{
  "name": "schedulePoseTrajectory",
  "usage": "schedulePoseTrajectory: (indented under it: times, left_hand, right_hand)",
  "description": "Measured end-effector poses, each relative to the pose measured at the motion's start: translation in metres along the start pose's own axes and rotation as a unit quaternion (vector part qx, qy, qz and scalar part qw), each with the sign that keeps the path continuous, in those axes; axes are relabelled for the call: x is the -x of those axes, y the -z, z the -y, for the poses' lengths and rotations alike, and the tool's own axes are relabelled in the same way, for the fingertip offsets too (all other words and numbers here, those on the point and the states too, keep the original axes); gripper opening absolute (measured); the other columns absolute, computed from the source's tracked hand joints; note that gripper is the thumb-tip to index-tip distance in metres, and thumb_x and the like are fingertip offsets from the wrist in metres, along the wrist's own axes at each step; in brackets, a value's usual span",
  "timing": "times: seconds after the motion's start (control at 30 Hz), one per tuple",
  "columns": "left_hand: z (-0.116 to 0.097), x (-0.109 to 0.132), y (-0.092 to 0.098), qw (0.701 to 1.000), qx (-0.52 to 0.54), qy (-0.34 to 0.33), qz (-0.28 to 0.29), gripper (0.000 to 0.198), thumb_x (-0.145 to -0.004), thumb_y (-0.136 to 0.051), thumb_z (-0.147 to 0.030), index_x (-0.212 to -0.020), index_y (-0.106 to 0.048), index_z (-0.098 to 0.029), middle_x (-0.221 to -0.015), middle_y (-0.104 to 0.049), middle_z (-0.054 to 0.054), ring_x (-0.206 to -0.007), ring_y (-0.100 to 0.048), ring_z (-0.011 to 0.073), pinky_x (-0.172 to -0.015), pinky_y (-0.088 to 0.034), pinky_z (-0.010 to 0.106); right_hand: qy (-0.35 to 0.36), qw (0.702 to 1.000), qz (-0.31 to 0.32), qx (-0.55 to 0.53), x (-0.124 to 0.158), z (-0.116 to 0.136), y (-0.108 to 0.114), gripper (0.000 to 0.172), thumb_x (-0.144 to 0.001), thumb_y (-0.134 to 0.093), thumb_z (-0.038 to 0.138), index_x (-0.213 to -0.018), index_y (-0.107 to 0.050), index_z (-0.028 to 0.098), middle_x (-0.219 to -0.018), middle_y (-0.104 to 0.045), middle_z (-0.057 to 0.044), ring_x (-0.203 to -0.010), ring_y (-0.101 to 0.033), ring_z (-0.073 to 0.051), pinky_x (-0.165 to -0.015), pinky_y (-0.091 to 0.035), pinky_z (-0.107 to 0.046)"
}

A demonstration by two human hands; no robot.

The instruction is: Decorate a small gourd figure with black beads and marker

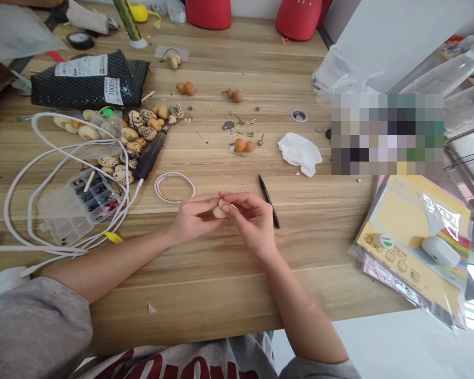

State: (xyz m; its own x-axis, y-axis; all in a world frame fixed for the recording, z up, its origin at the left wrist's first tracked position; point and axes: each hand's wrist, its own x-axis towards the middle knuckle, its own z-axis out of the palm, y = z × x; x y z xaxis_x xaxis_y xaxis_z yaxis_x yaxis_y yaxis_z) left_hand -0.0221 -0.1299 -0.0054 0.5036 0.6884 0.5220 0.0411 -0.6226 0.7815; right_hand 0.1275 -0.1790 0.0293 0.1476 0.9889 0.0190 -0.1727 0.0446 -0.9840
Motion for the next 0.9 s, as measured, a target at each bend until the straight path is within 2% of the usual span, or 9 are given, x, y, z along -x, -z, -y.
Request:
schedulePoseTrajectory:
  times: [0.2,0.4,0.5,0.6,0.67,0.8,0.9]
  left_hand:
    - [-0.002,-0.001,0.002,1.0,0.012,0.01,0.013,0.015,-0.075,-0.068,-0.021,-0.086,-0.067,-0.01,-0.091,-0.069,0.012,-0.087,-0.066,0.0174,-0.078,-0.052,0.026]
    - [-0.004,-0.003,0.001,0.985,0.111,0.119,0.052,0.031,-0.074,-0.07,-0.027,-0.1,-0.068,-0.01,-0.097,-0.068,0.01,-0.09,-0.063,0.0179,-0.081,-0.049,0.027]
    - [-0.002,-0.001,-0.001,0.952,0.233,0.189,0.057,0.038,-0.073,-0.072,-0.03,-0.105,-0.067,-0.009,-0.097,-0.067,0.009,-0.091,-0.062,0.0176,-0.084,-0.048,0.029]
    - [0.0,0.001,-0.004,0.894,0.357,0.264,0.064,0.05,-0.069,-0.075,-0.031,-0.114,-0.063,-0.011,-0.095,-0.066,0.008,-0.086,-0.061,0.0151,-0.083,-0.049,0.03]
    - [0.0,0.001,-0.004,0.865,0.408,0.286,0.061,0.054,-0.067,-0.077,-0.029,-0.116,-0.062,-0.012,-0.09,-0.065,0.005,-0.08,-0.06,0.0124,-0.08,-0.05,0.029]
    - [-0.003,-0.001,-0.003,0.842,0.447,0.296,0.061,0.049,-0.065,-0.078,-0.025,-0.111,-0.065,-0.013,-0.076,-0.062,0.001,-0.067,-0.056,0.0082,-0.069,-0.05,0.025]
    - [-0.005,-0.004,-0.002,0.834,0.452,0.314,0.055,0.049,-0.062,-0.08,-0.023,-0.108,-0.066,-0.013,-0.081,-0.064,0.002,-0.067,-0.057,0.0081,-0.069,-0.05,0.026]
  right_hand:
    - [-0.002,1.0,0.0,0.005,-0.001,-0.002,-0.001,0.013,-0.071,-0.075,0.026,-0.082,-0.069,0.022,-0.097,-0.074,-0.004,-0.096,-0.069,-0.02,-0.08,-0.058,-0.033]
    - [0.029,0.999,-0.015,0.038,0.001,0.002,0.002,0.01,-0.074,-0.073,0.023,-0.084,-0.071,0.023,-0.096,-0.074,-0.004,-0.094,-0.069,-0.019,-0.081,-0.057,-0.033]
    - [0.042,0.998,-0.008,0.045,0.002,0.001,0.007,0.01,-0.079,-0.068,0.021,-0.087,-0.072,0.024,-0.099,-0.074,-0.004,-0.099,-0.067,-0.019,-0.085,-0.055,-0.032]
    - [0.039,0.999,-0.002,0.036,0.0,-0.002,0.012,0.013,-0.083,-0.063,0.021,-0.092,-0.072,0.025,-0.102,-0.073,-0.004,-0.1,-0.067,-0.019,-0.088,-0.054,-0.034]
    - [0.036,0.999,0.004,0.036,-0.001,-0.003,0.015,0.014,-0.082,-0.064,0.021,-0.093,-0.071,0.025,-0.103,-0.072,-0.004,-0.099,-0.067,-0.02,-0.088,-0.054,-0.036]
    - [0.042,0.998,0.021,0.038,-0.002,-0.002,0.015,0.016,-0.078,-0.068,0.019,-0.094,-0.07,0.025,-0.104,-0.072,-0.004,-0.101,-0.066,-0.021,-0.085,-0.056,-0.036]
    - [0.04,0.998,0.031,0.03,-0.001,-0.001,0.014,0.018,-0.077,-0.069,0.017,-0.093,-0.07,0.025,-0.103,-0.072,-0.004,-0.103,-0.065,-0.02,-0.082,-0.056,-0.032]
